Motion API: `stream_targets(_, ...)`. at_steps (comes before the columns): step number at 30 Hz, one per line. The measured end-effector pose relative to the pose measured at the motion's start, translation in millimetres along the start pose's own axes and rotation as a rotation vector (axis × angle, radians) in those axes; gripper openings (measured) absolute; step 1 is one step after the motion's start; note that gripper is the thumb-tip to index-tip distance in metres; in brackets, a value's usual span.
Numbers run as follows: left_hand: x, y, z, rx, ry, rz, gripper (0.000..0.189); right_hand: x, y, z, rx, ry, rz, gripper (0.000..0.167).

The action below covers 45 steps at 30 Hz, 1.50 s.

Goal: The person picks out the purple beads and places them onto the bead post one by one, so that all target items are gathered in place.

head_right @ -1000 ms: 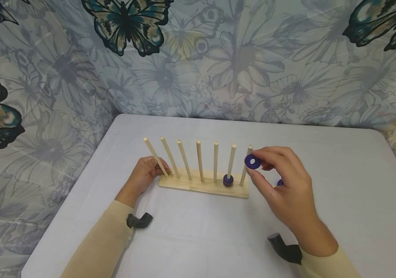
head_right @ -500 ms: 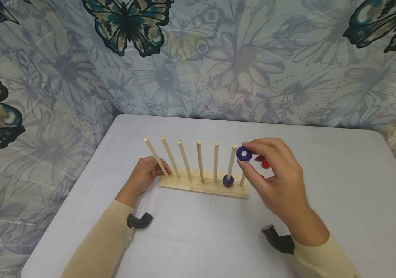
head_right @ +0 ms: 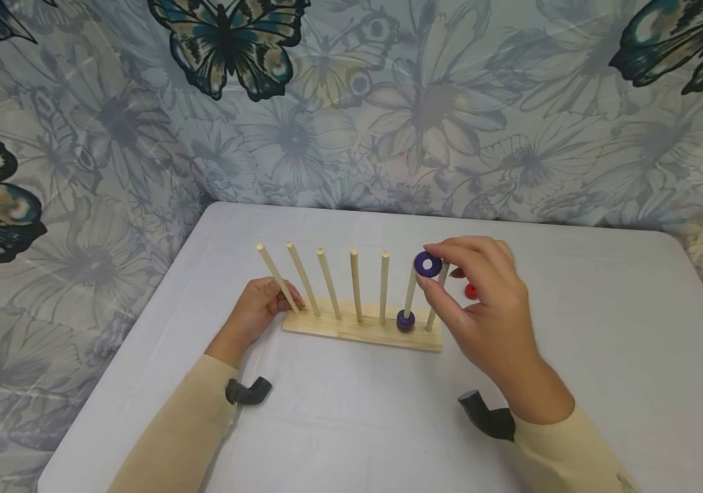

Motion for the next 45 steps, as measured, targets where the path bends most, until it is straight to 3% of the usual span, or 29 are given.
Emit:
stream_targets(27, -0.5, 0.2, 0.0, 0.01, -0.01, 0.024, 0.095, 15.8, 13.3, -0.1, 0.051, -0.012, -0.048, 0.067)
stream_targets(33, -1.2, -1.1, -0.2, 0.005, -0.003, 0.028, 0.095, 16.9, 18.4, 1.2, 0.087, -0.082, -0.057, 0.036)
stream_targets(45, -1.0, -0.1, -0.5, 0.011, -0.003, 0.01, 0.093, 15.0, 21.4, 2.1, 0.136, -0.085, -0.106, 0.035)
Point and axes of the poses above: each hand's wrist, its own z-axis away from the middle knuckle, its own x-axis out of the palm, y = z × x, the point moved 7 cm from there along -z, towards the middle knuckle, and after that the axes turned 2 degrees about y, right-handed, at the moved point
